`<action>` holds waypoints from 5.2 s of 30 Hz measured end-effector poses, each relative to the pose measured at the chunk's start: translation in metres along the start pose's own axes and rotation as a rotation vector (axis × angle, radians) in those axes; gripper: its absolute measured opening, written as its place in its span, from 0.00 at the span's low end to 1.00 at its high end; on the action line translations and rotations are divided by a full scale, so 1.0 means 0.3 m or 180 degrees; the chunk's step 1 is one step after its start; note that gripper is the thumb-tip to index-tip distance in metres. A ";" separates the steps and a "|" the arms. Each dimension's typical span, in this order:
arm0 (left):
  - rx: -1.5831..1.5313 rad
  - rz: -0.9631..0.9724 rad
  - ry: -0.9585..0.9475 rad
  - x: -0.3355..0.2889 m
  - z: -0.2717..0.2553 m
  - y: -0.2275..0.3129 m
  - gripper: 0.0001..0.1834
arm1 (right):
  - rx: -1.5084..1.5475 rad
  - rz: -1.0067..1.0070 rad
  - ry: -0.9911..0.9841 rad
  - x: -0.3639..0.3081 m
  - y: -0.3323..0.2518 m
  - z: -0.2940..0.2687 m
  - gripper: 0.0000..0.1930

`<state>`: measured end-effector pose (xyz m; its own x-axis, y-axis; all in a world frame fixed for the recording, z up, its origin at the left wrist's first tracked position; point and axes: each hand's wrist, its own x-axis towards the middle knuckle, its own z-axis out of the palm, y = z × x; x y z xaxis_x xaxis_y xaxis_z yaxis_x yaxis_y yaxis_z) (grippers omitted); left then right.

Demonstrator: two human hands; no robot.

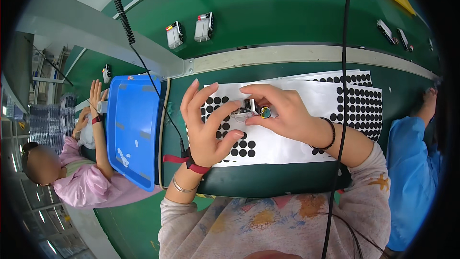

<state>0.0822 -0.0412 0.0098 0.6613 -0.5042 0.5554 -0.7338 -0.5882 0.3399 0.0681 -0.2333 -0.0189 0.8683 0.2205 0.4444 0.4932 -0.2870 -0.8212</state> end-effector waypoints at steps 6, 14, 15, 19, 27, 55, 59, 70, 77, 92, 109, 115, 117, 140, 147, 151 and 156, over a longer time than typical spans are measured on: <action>0.0334 0.0082 0.0277 -0.014 -0.026 -0.021 0.23 | 0.0081 -0.0112 0.0011 -0.002 0.002 0.005 0.28; 0.0485 0.0203 0.0308 -0.023 -0.020 -0.020 0.22 | 0.0115 -0.0224 -0.0016 -0.002 0.005 0.006 0.28; 0.0507 0.0207 0.0305 -0.022 -0.021 -0.020 0.22 | 0.0109 -0.0220 -0.0029 -0.003 0.005 0.005 0.28; 0.0558 0.0208 0.0314 -0.022 -0.024 -0.025 0.23 | 0.0124 -0.0141 -0.0015 -0.003 0.001 0.001 0.28; 0.0473 0.0315 0.0520 -0.026 -0.019 -0.035 0.19 | 0.0158 -0.0148 -0.0051 -0.005 0.006 0.003 0.29; 0.0196 0.0595 0.0160 -0.002 -0.010 -0.064 0.18 | 0.0120 0.0037 -0.0004 0.002 0.012 0.002 0.28; 0.0065 0.0526 0.0111 -0.006 -0.018 -0.059 0.17 | 0.0097 0.0024 -0.0025 -0.005 0.012 0.001 0.28; -0.0054 0.0249 0.0170 -0.002 0.008 -0.027 0.16 | 0.0110 0.0046 -0.0034 -0.001 0.009 0.000 0.29; 0.0235 0.0546 0.0147 -0.023 -0.006 0.003 0.21 | 0.0136 -0.0114 -0.0009 -0.008 0.009 0.003 0.28; -0.0201 0.0012 0.0045 0.014 -0.005 -0.016 0.22 | 0.0507 0.0398 0.0026 0.005 0.020 -0.029 0.17; 0.0066 -0.0299 -0.0675 0.013 0.066 -0.131 0.09 | 0.4451 0.1609 -0.0815 -0.002 0.062 -0.020 0.13; -0.0237 -0.0370 -0.0717 0.016 0.052 -0.130 0.08 | 0.4362 0.1882 -0.0728 -0.003 0.057 -0.010 0.12; -0.0229 -0.0358 -0.0793 0.023 0.041 -0.133 0.08 | 0.4302 0.1961 -0.0703 0.004 0.044 -0.016 0.12; -0.1277 0.0168 -0.1033 0.199 -0.033 -0.015 0.07 | 0.4283 0.2077 -0.0470 -0.001 0.057 -0.007 0.09; -0.1333 0.0076 -0.1029 0.189 -0.013 -0.027 0.07 | 0.4195 0.2100 -0.0533 -0.003 0.059 -0.008 0.10; -0.1276 0.0105 -0.0768 0.177 -0.001 -0.022 0.07 | 0.4263 0.1903 -0.0643 -0.004 0.065 -0.010 0.10; -0.1346 0.0063 -0.0799 0.174 -0.002 -0.023 0.07 | 0.4239 0.1825 -0.0721 -0.004 0.060 -0.015 0.09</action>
<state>0.1217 -0.0630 0.0370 0.6254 -0.6800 0.3826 -0.7111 -0.2950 0.6382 0.0762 -0.2429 -0.0327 0.8353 0.5497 -0.0107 -0.4305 0.6418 -0.6347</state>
